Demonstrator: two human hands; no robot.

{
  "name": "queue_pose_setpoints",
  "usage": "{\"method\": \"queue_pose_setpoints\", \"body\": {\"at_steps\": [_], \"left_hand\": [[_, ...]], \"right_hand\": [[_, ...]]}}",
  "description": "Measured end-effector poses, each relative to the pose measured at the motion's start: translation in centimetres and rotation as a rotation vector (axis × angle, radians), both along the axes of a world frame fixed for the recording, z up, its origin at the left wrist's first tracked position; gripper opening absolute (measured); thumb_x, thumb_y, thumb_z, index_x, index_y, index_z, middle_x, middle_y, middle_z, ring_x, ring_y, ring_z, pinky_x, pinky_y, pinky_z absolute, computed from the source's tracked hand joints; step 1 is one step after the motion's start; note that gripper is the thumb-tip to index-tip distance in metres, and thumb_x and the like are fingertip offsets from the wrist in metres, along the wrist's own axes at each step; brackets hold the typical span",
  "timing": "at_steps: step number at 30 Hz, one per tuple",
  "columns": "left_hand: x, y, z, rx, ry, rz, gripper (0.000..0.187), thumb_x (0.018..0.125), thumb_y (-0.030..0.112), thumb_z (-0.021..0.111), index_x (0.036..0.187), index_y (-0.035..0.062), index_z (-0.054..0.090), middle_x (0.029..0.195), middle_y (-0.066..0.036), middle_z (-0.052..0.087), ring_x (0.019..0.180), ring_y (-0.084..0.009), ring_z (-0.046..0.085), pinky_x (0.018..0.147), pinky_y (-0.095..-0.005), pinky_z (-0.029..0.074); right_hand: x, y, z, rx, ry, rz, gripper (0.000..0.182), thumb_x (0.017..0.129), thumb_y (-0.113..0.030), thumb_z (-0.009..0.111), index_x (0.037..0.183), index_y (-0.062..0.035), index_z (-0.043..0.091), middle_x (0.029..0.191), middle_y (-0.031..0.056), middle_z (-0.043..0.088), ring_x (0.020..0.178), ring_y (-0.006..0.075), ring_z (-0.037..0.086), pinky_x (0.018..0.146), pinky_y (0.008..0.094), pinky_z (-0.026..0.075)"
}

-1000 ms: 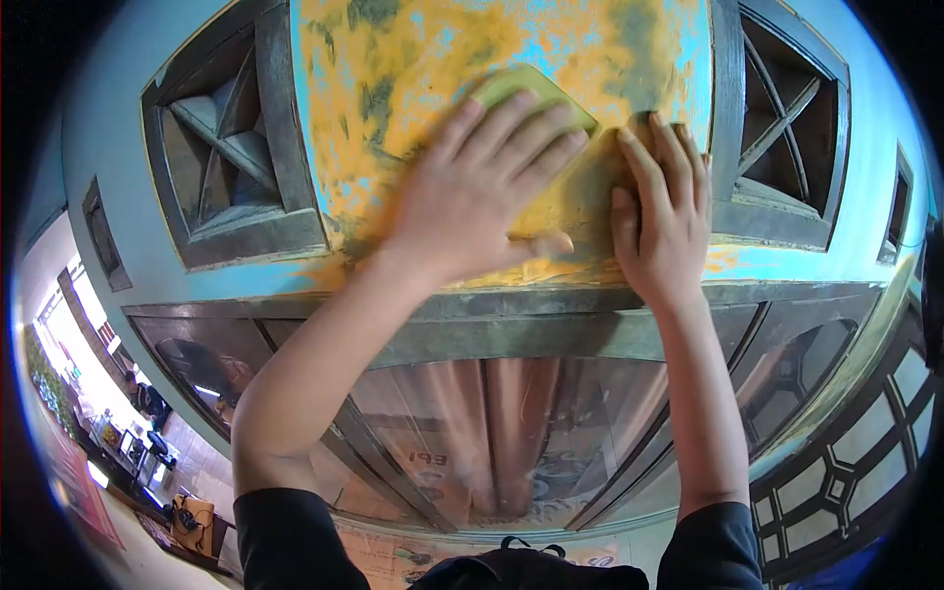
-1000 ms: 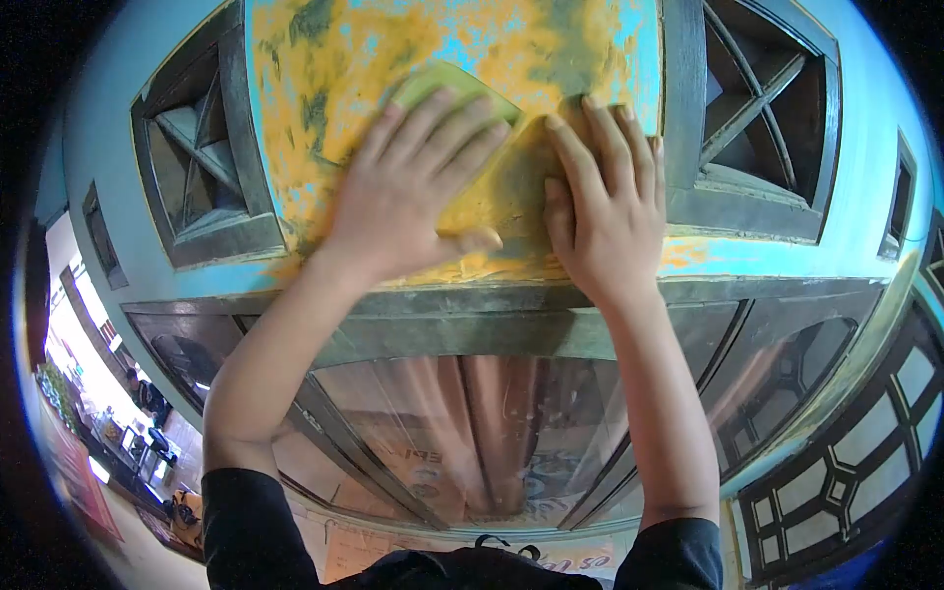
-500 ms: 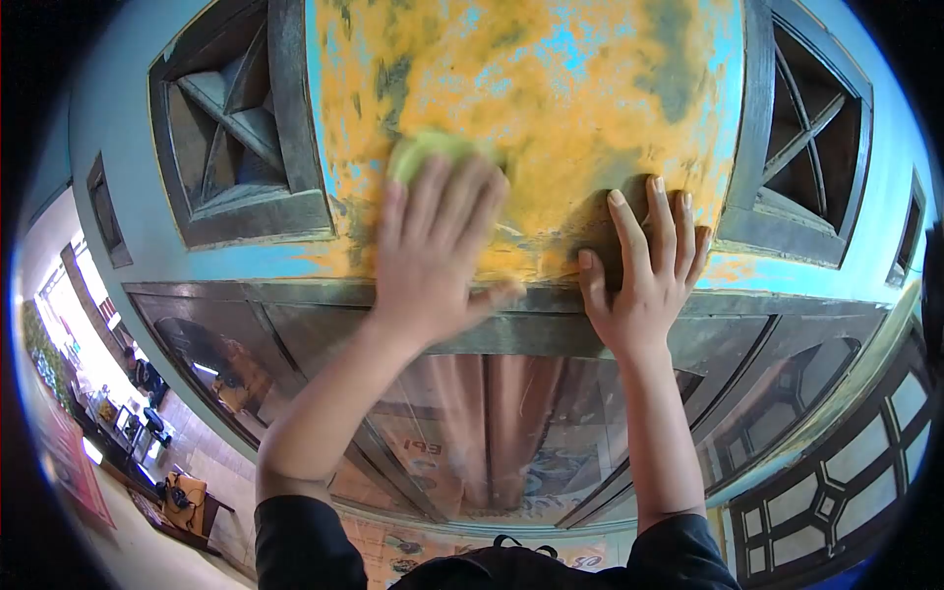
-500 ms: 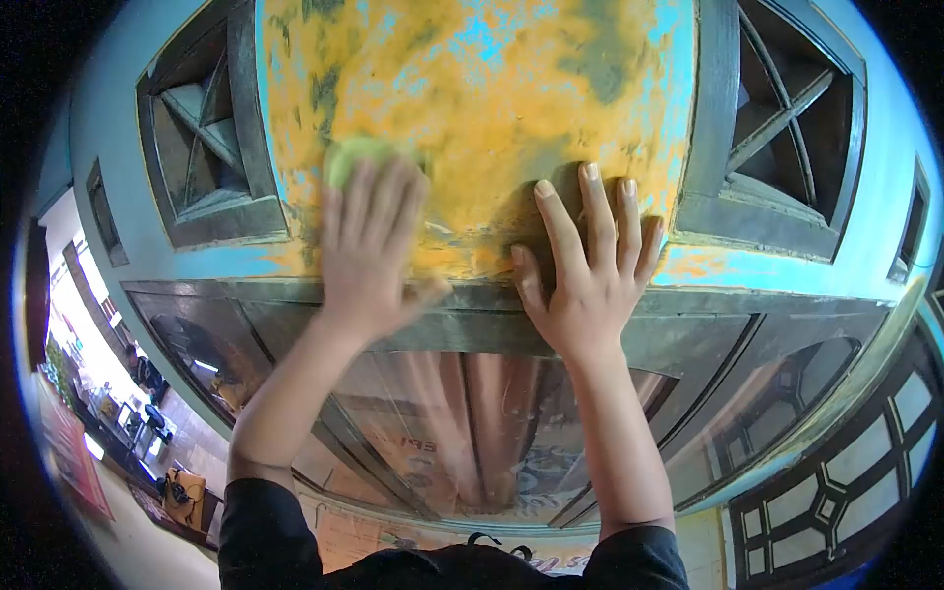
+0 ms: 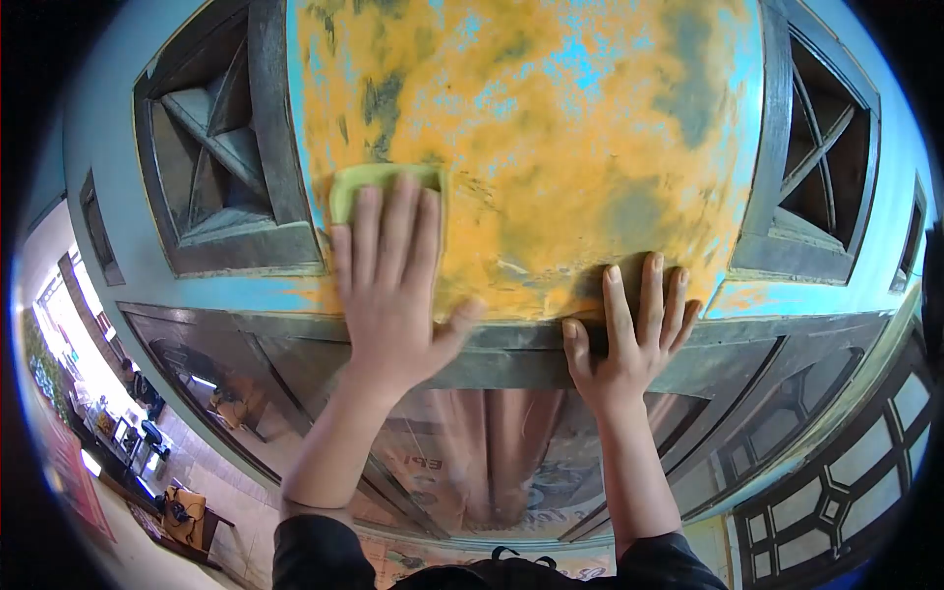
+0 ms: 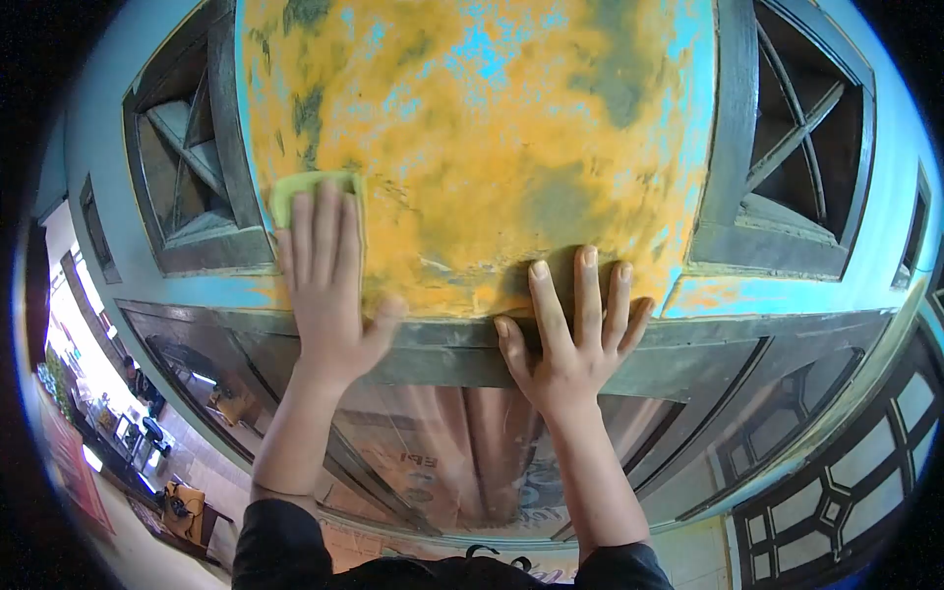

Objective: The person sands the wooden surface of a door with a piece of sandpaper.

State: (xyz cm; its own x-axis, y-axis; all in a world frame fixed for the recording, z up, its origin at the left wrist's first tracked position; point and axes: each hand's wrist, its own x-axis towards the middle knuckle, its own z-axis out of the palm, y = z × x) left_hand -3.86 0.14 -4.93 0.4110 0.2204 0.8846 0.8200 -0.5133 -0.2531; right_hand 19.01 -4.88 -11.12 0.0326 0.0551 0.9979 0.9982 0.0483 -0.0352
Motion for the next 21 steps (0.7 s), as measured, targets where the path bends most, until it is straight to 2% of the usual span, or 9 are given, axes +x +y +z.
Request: {"method": "queue_pose_setpoints", "body": {"at_steps": [2, 6, 10, 11, 14, 15, 18, 21], "left_hand": [[-0.2, 0.3, -0.5, -0.002, -0.101, 0.012, 0.092, 0.096, 0.074, 0.031, 0.158, 0.006, 0.032, 0.166, -0.017, 0.024, 0.154, -0.0424, 0.013, 0.121, -0.0616, 0.0], [0.7, -0.4, -3.0, 0.055, 0.119, -0.041, 0.092, 0.096, 0.07, 0.037, 0.157, 0.0018, 0.03, 0.164, -0.022, 0.025, 0.154, -0.0448, 0.013, 0.121, -0.0622, 0.0], [-1.2, 1.0, 0.8, 0.046, -0.186, -0.083, 0.093, 0.095, 0.073, 0.036, 0.156, 0.0039, 0.034, 0.164, -0.02, 0.027, 0.153, -0.0444, 0.015, 0.121, -0.0616, 0.002], [-0.3, 0.0, 0.3, -0.016, -0.161, -0.039, 0.092, 0.095, 0.073, 0.036, 0.155, 0.0033, 0.036, 0.164, -0.02, 0.028, 0.153, -0.0452, 0.016, 0.121, -0.0617, 0.002], [2.3, -1.1, -4.3, 0.03, 0.099, -0.093, 0.091, 0.097, 0.069, 0.037, 0.155, 0.0002, 0.034, 0.164, -0.022, 0.027, 0.153, -0.0458, 0.015, 0.12, -0.0619, 0.001], [1.5, -1.2, -3.2, 0.01, 0.136, -0.067, 0.091, 0.097, 0.069, 0.037, 0.155, -0.0006, 0.034, 0.164, -0.023, 0.026, 0.153, -0.0456, 0.014, 0.121, -0.0612, 0.001], [-0.7, -0.5, -0.2, -0.05, -0.12, -0.05, 0.092, 0.095, 0.072, 0.039, 0.154, 0.0011, 0.036, 0.163, -0.024, 0.027, 0.153, -0.0455, 0.014, 0.12, -0.062, 0.001], [1.7, -1.7, -2.9, -0.113, 0.033, -0.114, 0.092, 0.095, 0.07, 0.043, 0.156, 0.002, 0.033, 0.164, -0.024, 0.025, 0.154, -0.0453, 0.012, 0.119, -0.0635, -0.001]], "right_hand": [[-0.1, 0.2, -0.7, 0.005, 0.013, -0.004, 0.053, 0.092, -0.053, 0.064, 0.136, -0.0241, 0.065, 0.155, 0.0139, 0.046, 0.149, 0.0417, 0.028, 0.123, 0.0586, 0.002], [-0.3, 0.3, -2.0, 0.015, 0.032, 0.008, 0.052, 0.092, -0.051, 0.064, 0.136, -0.0235, 0.064, 0.155, 0.0162, 0.045, 0.149, 0.0441, 0.027, 0.122, 0.0604, 0.003], [-0.2, 0.6, -2.1, 0.02, 0.04, 0.017, 0.054, 0.093, -0.054, 0.06, 0.137, -0.023, 0.063, 0.156, 0.0187, 0.043, 0.15, 0.0455, 0.025, 0.122, 0.0612, 0.003], [-0.2, 0.5, -2.2, 0.0, 0.049, 0.017, 0.054, 0.094, -0.055, 0.059, 0.138, -0.0228, 0.063, 0.155, 0.0196, 0.043, 0.15, 0.0459, 0.025, 0.122, 0.0613, 0.002], [-0.1, 0.4, -2.2, 0.002, 0.029, 0.022, 0.053, 0.094, -0.053, 0.058, 0.137, -0.0228, 0.063, 0.155, 0.0196, 0.044, 0.15, 0.0458, 0.025, 0.122, 0.0615, 0.002], [0.0, 0.5, -2.2, 0.005, 0.028, 0.022, 0.053, 0.094, -0.053, 0.058, 0.137, -0.0229, 0.063, 0.155, 0.0197, 0.043, 0.15, 0.0457, 0.025, 0.122, 0.0614, 0.002], [0.0, 0.4, -2.3, 0.002, 0.025, 0.026, 0.052, 0.094, -0.052, 0.058, 0.137, -0.0231, 0.063, 0.155, 0.0198, 0.043, 0.15, 0.0457, 0.024, 0.122, 0.0614, 0.001], [0.0, 0.5, -2.3, 0.006, 0.03, 0.026, 0.052, 0.094, -0.052, 0.059, 0.137, -0.0232, 0.063, 0.155, 0.0197, 0.043, 0.15, 0.0456, 0.024, 0.122, 0.0613, 0.001]]}}
